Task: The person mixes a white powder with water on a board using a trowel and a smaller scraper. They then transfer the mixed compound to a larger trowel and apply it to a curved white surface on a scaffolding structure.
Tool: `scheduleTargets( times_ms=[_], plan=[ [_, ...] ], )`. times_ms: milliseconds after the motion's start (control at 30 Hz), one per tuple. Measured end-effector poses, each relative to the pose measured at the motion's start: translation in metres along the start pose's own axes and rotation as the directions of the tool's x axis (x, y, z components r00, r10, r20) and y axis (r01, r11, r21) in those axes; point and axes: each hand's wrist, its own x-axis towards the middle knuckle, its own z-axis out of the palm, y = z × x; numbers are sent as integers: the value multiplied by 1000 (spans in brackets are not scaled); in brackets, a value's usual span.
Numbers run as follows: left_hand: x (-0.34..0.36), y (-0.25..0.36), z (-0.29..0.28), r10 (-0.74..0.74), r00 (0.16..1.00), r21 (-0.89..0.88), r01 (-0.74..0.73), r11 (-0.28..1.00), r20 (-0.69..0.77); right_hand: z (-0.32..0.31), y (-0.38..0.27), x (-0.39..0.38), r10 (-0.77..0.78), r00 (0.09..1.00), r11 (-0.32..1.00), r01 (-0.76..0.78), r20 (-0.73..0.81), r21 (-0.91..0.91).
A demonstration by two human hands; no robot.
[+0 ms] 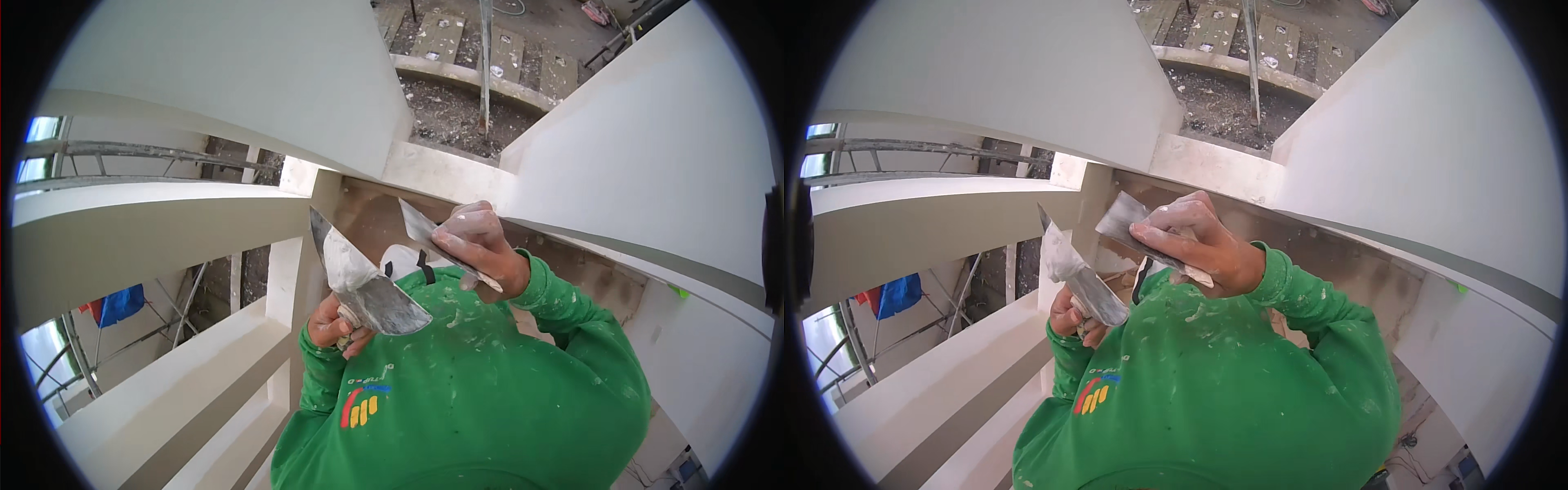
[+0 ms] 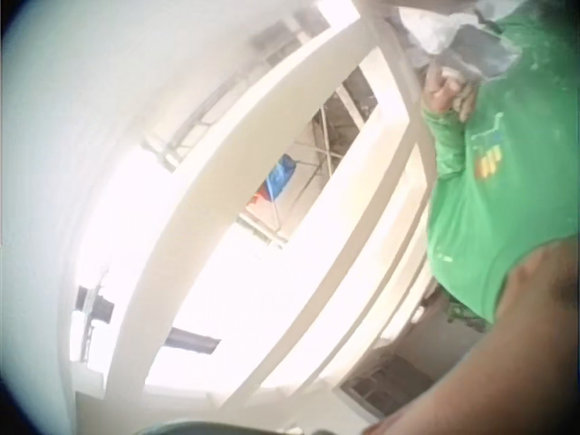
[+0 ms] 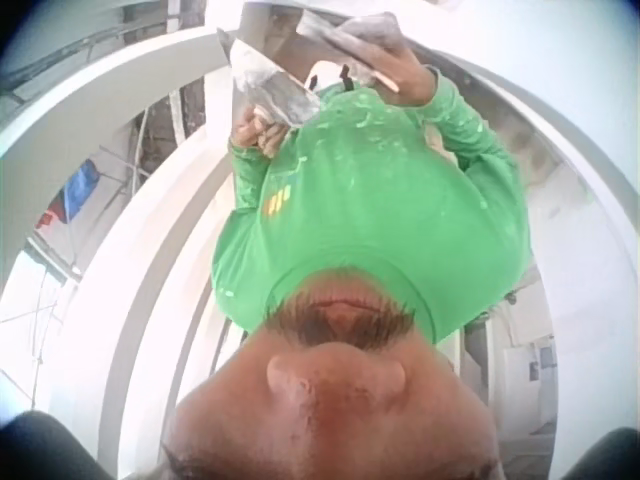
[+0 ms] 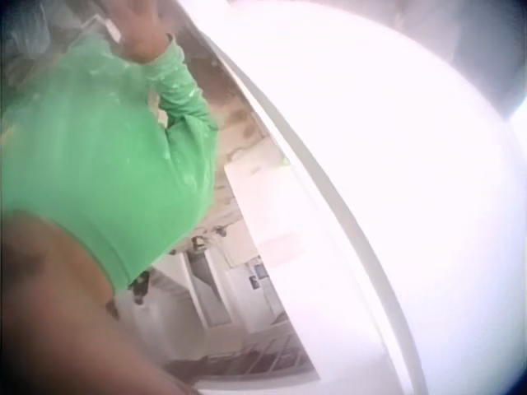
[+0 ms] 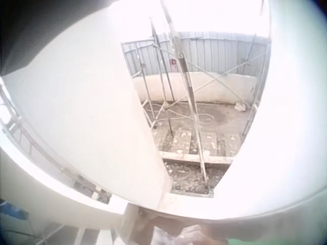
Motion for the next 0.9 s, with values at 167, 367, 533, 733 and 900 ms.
scheduleTargets(
  times_ms=[167, 367, 533, 733, 900],
  plan=[
    [77, 11, -13, -234, 923, -65, 265, 962, 305, 12, 27, -20, 258, 965, 946, -264, -57, -190],
    [140, 41, -37, -528, 788, 497, 337, 800, 315, -14, 79, -72, 619, 733, 690, -679, -282, -252],
    [161, 47, -58, -583, 781, 676, 308, 670, 222, -41, 81, -87, 662, 563, 423, -826, -495, -373],
    [171, 65, -87, -483, 858, 725, 220, 653, 175, -58, 68, -62, 620, 553, 331, -828, -557, -454],
    [174, 87, -103, -304, 951, 711, 180, 680, 51, -66, 57, -51, 543, 555, 303, -829, -630, -470]
  ],
)
